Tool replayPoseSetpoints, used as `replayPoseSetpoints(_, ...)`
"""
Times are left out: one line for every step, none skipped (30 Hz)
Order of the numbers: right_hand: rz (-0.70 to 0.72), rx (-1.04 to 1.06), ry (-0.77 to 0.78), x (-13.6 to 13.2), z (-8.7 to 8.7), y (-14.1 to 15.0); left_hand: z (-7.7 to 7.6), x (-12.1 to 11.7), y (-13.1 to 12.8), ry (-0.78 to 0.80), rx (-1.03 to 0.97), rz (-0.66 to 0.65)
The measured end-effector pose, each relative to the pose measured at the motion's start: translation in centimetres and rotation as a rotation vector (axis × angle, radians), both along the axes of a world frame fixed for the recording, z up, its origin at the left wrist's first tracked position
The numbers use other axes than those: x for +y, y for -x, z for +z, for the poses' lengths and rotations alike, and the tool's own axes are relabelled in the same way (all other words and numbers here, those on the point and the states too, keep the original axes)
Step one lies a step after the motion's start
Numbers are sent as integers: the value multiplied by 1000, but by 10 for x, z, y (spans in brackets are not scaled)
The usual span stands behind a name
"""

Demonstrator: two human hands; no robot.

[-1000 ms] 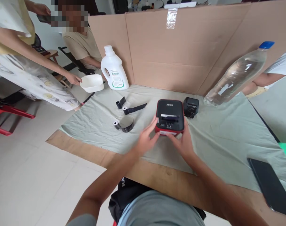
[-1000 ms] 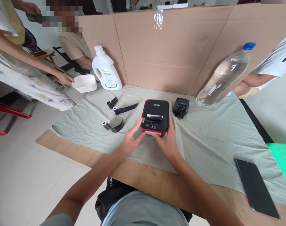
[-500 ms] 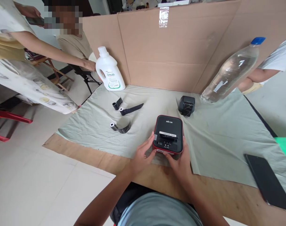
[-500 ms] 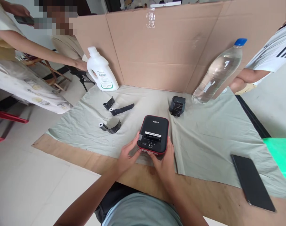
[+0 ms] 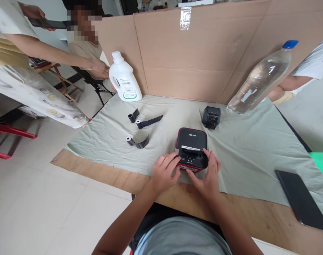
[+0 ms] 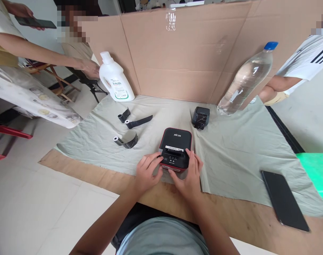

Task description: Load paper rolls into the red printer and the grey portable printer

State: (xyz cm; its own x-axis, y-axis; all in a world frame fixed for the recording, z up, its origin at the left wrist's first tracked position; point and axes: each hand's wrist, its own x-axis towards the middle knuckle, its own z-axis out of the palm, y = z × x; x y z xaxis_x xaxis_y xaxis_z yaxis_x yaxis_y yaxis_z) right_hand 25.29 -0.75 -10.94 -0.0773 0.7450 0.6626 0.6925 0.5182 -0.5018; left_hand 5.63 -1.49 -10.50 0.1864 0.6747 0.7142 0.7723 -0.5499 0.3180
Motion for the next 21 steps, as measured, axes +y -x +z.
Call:
replayPoseSetpoints(11,-7,5,0,1,0,0,0,-1,27,0,9)
replayPoseSetpoints(17,-10,12,0,1,0,0,1,-2,55,-3,15)
replayPoseSetpoints(20,-9,19,0,2,-1,-1,1,-3,80,-12,17)
replayPoseSetpoints(21,-8,23,0,2,-1,-1,2,-3,98,-29,14)
replayPoseSetpoints(21,-6,24,0,3,-2,-1,2,-3,110,-51,9)
replayPoseSetpoints(23,-5,28,0,4,-2,-1,3,-2,117,-72,0)
replayPoseSetpoints(25,-6,34,0,5,-3,-1,5,-1,121,-93,-13)
replayPoseSetpoints(26,-7,40,0,6,-4,-1,6,1,118,-108,-29)
replayPoseSetpoints(28,-10,48,0,8,-5,0,9,2,109,-119,-48)
replayPoseSetpoints(30,-14,56,1,10,-6,1,12,4,95,-124,-67)
replayPoseSetpoints(30,-18,62,1,11,-7,2,15,5,73,-126,-85)
replayPoseSetpoints(32,-23,65,2,12,-8,4,19,5,49,-127,-102)
replayPoseSetpoints(35,-29,63,3,13,-8,5,24,4,28,-129,-116)
replayPoseSetpoints(38,-34,60,4,14,-9,6,30,3,19,-136,-127)
replayPoseSetpoints(40,-38,56,4,15,-10,7,35,1,20,-151,-136)
replayPoseSetpoints(41,-40,52,5,15,-10,8,41,-1,29,-170,-145)
replayPoseSetpoints(43,-43,55,6,15,-11,8,45,-3,42,-192,-154)
replayPoseSetpoints(47,-46,62,6,15,-11,8,49,-4,52,-211,-164)
replayPoseSetpoints(53,-48,70,6,16,-11,7,52,-6,50,-225,-173)
replayPoseSetpoints(61,-51,79,7,16,-12,6,54,-7,38,-233,-181)
replayPoseSetpoints(71,-54,87,7,17,-13,5,55,-7,21,-236,-184)
